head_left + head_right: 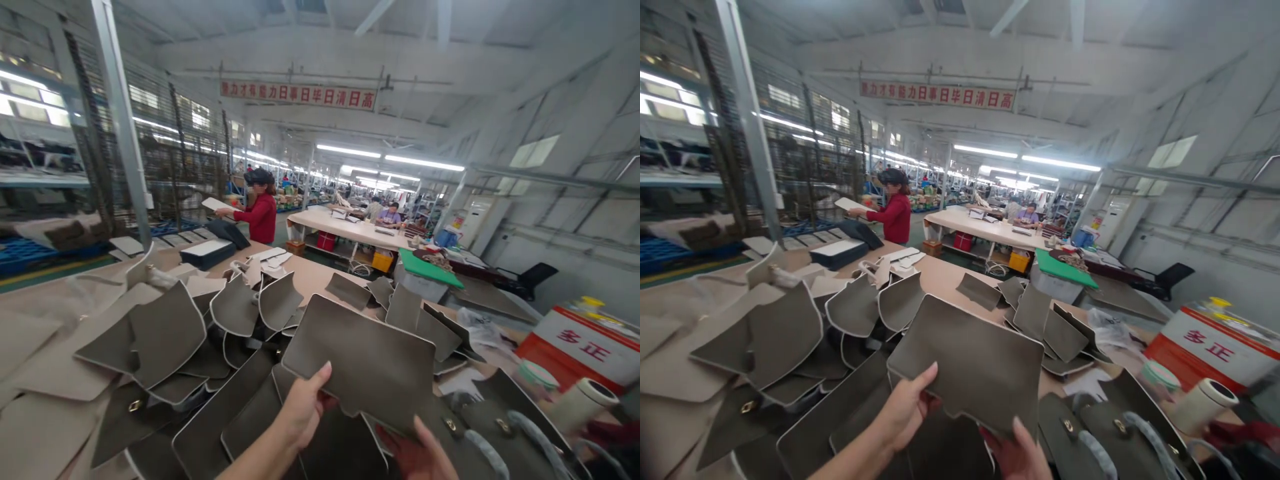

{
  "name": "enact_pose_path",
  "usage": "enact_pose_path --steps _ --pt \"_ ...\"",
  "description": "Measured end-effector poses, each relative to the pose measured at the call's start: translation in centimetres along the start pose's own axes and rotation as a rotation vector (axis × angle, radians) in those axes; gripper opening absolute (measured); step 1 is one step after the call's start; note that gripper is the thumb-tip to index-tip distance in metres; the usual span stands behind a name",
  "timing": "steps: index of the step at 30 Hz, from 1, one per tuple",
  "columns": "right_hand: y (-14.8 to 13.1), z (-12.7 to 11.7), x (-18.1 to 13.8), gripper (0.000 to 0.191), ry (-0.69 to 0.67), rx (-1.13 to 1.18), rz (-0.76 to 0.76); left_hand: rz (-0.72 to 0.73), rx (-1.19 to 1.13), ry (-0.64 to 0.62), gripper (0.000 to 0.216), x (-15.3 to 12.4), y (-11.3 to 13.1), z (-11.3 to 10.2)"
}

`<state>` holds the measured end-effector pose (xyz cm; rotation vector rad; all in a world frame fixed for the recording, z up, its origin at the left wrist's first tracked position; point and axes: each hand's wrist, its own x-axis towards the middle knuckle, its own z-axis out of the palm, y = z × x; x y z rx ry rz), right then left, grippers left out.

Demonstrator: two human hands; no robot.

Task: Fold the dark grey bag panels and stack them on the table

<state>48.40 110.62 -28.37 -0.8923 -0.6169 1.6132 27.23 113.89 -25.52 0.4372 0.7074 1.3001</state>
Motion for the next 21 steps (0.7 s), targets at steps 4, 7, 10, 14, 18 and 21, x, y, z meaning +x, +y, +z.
enact_pose_path --steps 4,7,10,14,18,21 --pt "-3.0 -0.5 -3.4 0.049 0.173 -0.119 -0.19 -0.036 0.172 -0.008 0.043 -3.4 2.8 -3.1" --pt "-4.1 1.7 -5.0 0.045 0.074 -0.398 -0.221 -0.092 0.248 -0.091 0.041 -5.8 3.6 -4.2" --pt "-3.6 4.7 -6.0 0.039 -0.084 -0.686 -0.161 -0.15 0.259 -0.158 0.039 -7.9 3.5 -4.7" --pt "-1.9 7.4 -7.2 0.03 -0.204 -0.827 -0.089 -0.187 0.239 -0.172 0.039 -9.7 3.1 -5.4" --pt "-0.8 8.3 -8.7 0.031 -0.224 -0.738 -0.046 -0.181 0.214 -0.165 0.038 -10.4 3.4 -6.0" --pt "-0.4 8.6 -9.4 0.031 -0.203 -0.759 -0.078 -0.17 0.21 -0.151 0.038 -10.9 3.7 -6.3"
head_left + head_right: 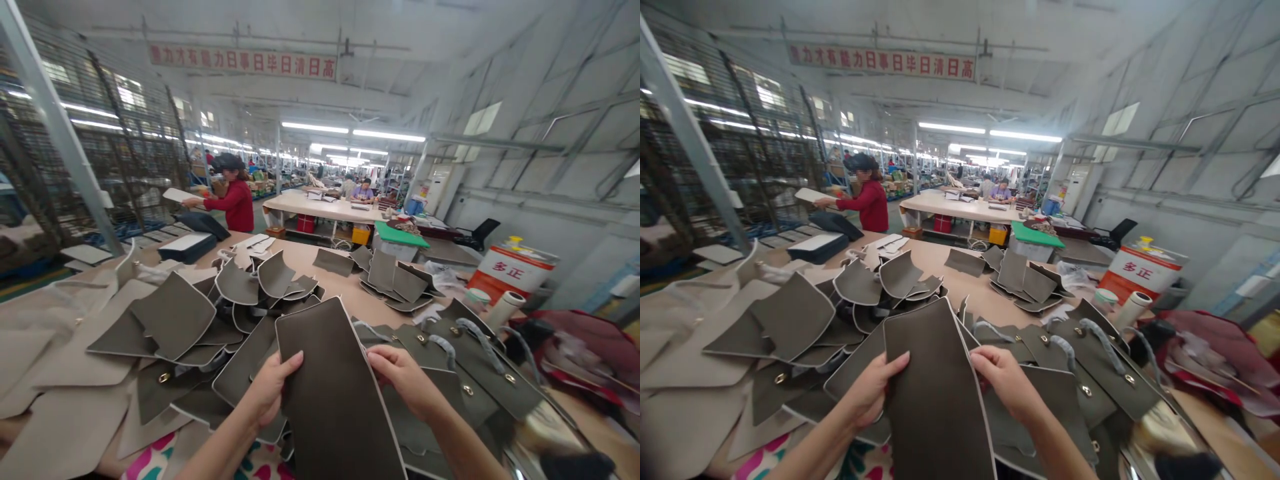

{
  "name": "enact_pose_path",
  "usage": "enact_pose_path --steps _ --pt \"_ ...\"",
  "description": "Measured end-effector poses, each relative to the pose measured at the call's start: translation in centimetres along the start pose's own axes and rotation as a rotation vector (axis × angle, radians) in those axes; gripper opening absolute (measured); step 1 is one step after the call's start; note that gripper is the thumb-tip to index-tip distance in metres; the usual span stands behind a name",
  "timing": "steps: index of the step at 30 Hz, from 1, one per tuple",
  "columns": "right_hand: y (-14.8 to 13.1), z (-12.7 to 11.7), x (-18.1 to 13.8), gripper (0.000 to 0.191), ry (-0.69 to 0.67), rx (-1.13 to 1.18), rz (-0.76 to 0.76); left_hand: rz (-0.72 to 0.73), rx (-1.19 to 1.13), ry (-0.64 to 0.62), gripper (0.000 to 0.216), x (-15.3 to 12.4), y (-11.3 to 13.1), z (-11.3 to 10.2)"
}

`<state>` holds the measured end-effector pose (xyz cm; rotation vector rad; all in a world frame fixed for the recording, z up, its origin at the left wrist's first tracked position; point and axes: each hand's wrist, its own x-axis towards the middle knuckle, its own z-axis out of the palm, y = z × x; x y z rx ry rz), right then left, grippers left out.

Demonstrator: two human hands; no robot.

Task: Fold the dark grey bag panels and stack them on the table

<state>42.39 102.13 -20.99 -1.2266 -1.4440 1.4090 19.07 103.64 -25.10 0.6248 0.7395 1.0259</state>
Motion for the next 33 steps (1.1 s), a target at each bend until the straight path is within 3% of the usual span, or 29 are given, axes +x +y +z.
enact_pose_path --steps 7,9,11,13,14,15,17,18,20,26,33 --pt "-0.1 1.1 -0.5 0.024 -0.045 0.088 0.084 0.003 0.073 -0.038 0.045 -0.3 -0.2 -0.7" --pt "-0.2 1.4 -0.3 0.021 -0.074 0.147 0.126 0.093 0.218 -0.012 0.052 0.2 -0.1 -1.3" --pt "-0.4 1.9 0.0 0.02 -0.087 0.168 0.149 0.341 0.494 0.156 0.064 0.6 0.2 -1.6" --pt "-0.7 2.4 0.5 0.019 -0.084 0.136 0.157 0.705 0.867 0.328 0.064 0.5 1.0 -1.3" --pt "-0.8 2.8 0.8 0.019 -0.087 0.111 0.16 0.883 1.064 0.321 0.056 0.3 1.4 -0.9" --pt "-1.1 3.1 1.2 0.019 -0.094 0.084 0.162 1.029 1.254 0.223 0.043 0.0 1.9 -0.4" --pt "-1.5 3.8 1.8 0.02 -0.115 0.019 0.159 1.186 1.555 -0.103 0.021 -0.5 3.0 1.0" --pt "-1.8 4.1 2.1 0.02 -0.126 -0.017 0.152 1.208 1.663 -0.252 0.016 -0.6 3.5 1.6" --pt "-2.3 4.6 2.5 0.018 -0.142 -0.087 0.133 1.205 1.821 -0.426 0.011 -0.4 4.6 2.6" --pt "-3.2 5.3 3.2 0.006 -0.255 -0.199 0.079 1.266 2.057 -0.619 0.015 0.2 7.3 3.7" --pt "-3.2 5.7 3.5 0.007 -0.238 -0.284 0.087 1.45 2.152 -0.777 0.021 -0.5 8.0 3.9"
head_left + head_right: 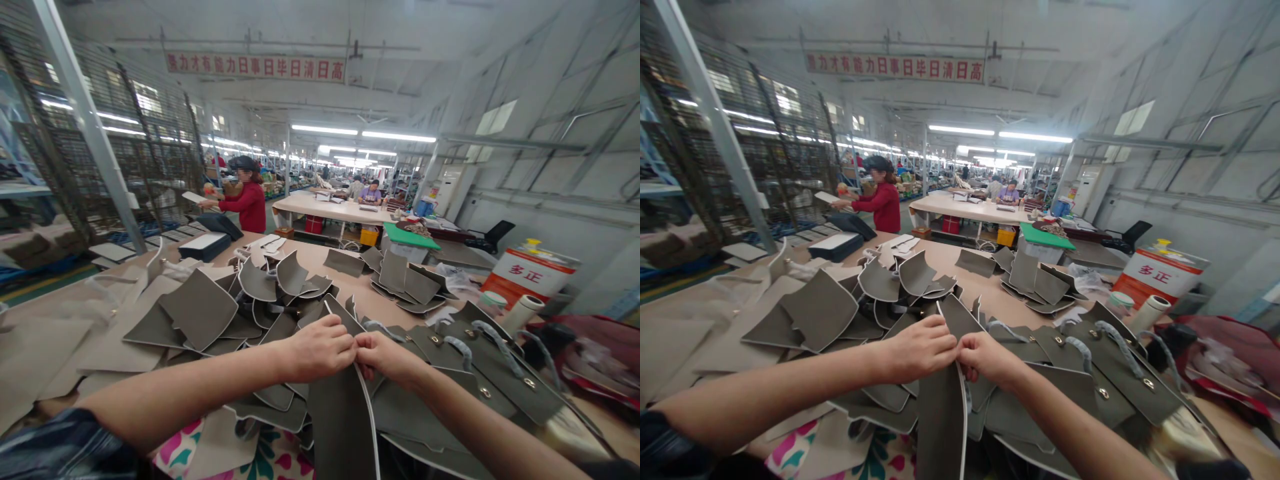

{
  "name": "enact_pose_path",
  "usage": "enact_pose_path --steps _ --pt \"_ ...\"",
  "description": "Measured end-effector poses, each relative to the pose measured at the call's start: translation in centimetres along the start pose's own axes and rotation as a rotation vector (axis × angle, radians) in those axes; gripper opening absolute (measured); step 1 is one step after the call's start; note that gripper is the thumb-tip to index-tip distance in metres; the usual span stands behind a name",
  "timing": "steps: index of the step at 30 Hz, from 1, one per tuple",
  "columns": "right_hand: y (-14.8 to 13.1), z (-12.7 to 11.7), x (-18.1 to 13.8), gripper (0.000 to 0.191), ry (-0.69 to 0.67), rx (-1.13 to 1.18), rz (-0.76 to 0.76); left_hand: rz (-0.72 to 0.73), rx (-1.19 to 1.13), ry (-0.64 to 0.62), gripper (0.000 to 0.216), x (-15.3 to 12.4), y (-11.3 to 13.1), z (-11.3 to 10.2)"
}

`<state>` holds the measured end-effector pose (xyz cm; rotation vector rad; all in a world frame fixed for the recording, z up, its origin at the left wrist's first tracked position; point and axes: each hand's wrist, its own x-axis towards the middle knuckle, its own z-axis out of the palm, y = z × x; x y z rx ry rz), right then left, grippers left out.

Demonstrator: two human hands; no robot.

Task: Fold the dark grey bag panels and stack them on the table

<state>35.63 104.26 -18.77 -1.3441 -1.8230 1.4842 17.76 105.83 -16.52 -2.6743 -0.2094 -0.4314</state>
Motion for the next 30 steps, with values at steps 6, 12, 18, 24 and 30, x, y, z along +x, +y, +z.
enact_pose_path --steps 6,12,18,24,30 --pt "0.0 0.8 0.6 0.009 -0.019 -0.142 0.027 -0.023 -0.044 -0.096 0.005 -0.2 -0.5 1.5" --pt "0.5 0.3 1.9 0.01 0.036 -0.427 -0.036 -0.058 -0.123 -0.301 0.005 -0.1 -0.4 1.9" --pt "0.7 -1.3 3.5 0.009 0.213 -0.701 -0.062 -0.05 -0.105 -0.355 0.014 -1.4 -0.2 1.5" --pt "0.3 0.8 1.8 0.013 0.064 -0.661 -0.111 -0.226 -0.241 -0.346 0.008 -2.0 0.1 2.0" --pt "2.0 1.4 -0.7 0.015 -0.164 -0.284 0.091 -0.206 -0.309 -0.315 0.003 -1.9 0.3 1.5"
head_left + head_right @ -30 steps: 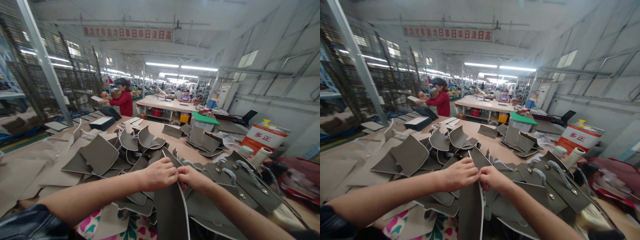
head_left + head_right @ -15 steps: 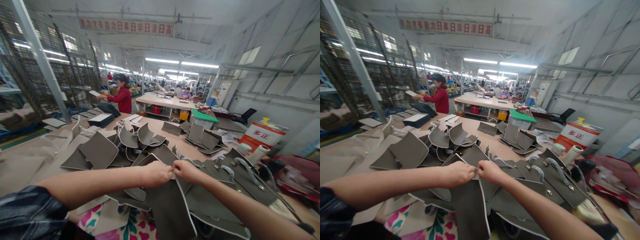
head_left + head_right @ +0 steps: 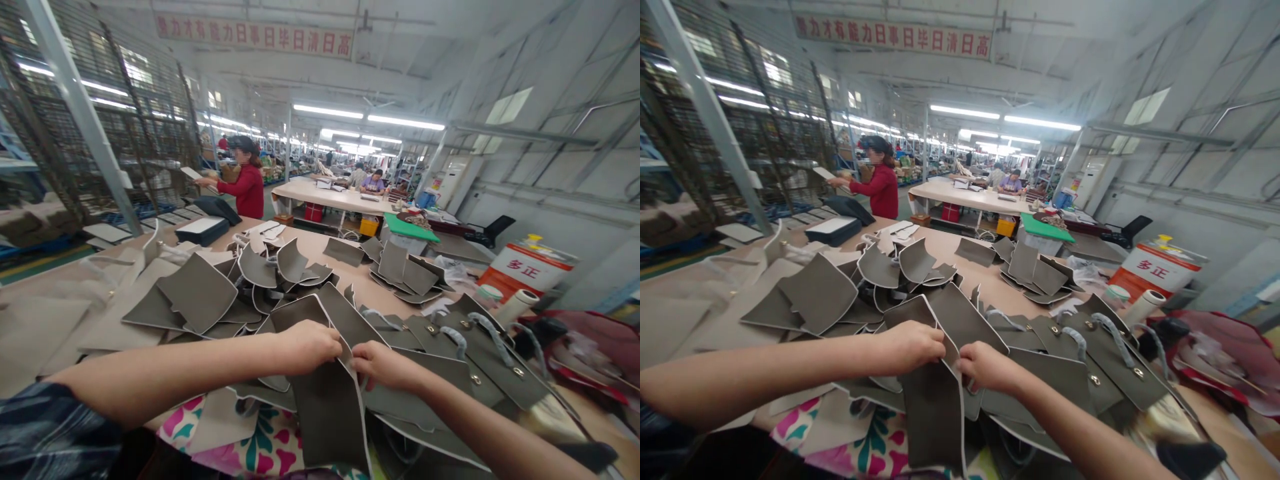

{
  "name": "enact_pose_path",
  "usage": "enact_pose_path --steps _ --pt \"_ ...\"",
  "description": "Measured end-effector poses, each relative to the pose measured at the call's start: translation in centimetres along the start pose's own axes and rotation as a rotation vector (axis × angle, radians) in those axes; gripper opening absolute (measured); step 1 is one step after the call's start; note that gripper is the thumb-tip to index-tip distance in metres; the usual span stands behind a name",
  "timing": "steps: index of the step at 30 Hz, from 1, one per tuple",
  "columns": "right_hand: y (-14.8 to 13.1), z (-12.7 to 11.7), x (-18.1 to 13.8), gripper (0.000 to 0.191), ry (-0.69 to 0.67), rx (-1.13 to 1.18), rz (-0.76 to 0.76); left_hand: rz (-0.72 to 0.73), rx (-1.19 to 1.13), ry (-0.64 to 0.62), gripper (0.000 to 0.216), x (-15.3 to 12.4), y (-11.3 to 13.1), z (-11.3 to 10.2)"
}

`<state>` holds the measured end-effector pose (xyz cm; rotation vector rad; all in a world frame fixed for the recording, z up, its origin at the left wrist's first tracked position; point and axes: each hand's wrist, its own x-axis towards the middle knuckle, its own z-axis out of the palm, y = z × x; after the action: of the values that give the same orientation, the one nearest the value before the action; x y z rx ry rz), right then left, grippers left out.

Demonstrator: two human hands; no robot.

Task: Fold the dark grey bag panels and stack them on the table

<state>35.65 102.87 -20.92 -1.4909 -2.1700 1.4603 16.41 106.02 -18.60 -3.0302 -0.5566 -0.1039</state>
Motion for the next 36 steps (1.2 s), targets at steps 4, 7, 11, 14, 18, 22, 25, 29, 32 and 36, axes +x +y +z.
enact_pose_path --steps 4,7,11,14,18,22,25,29,32,36 --pt "1.4 1.5 -0.6 0.014 -0.104 0.105 0.041 0.024 -0.075 0.015 0.007 0.0 0.5 -0.2" --pt "2.5 1.2 -0.3 0.018 0.011 -0.143 0.052 0.069 -0.136 0.009 0.008 -0.1 1.1 -1.1" --pt "3.7 -1.2 0.6 0.017 0.278 -0.371 0.061 0.176 -0.317 0.0 0.007 -0.6 1.4 -2.7" --pt "3.4 -1.6 0.4 0.013 0.345 -0.416 0.04 0.131 -0.385 0.02 0.008 -0.8 1.0 -3.1" --pt "1.5 0.2 -1.3 0.017 0.398 -0.251 -0.085 -0.126 -0.348 0.088 0.01 -1.1 0.3 -2.2" --pt "-0.5 1.3 -3.5 0.013 0.426 -0.271 -0.147 -0.274 -0.311 0.124 0.012 -1.4 0.2 -1.5" --pt "-1.3 1.2 -4.3 0.015 0.41 -0.433 -0.151 -0.307 -0.279 0.119 0.012 -1.4 0.6 -1.5" --pt "-1.2 1.3 -4.2 0.008 0.456 -0.602 -0.17 -0.331 -0.237 0.137 0.015 -1.3 1.1 -1.7" --pt "-0.7 1.1 -4.0 0.013 0.517 -0.725 -0.197 -0.313 -0.165 0.181 0.018 -1.7 0.9 -2.0" --pt "-0.5 -0.2 -4.2 0.014 0.571 -0.813 -0.265 -0.271 -0.062 0.282 0.05 -2.9 -0.8 -2.4"
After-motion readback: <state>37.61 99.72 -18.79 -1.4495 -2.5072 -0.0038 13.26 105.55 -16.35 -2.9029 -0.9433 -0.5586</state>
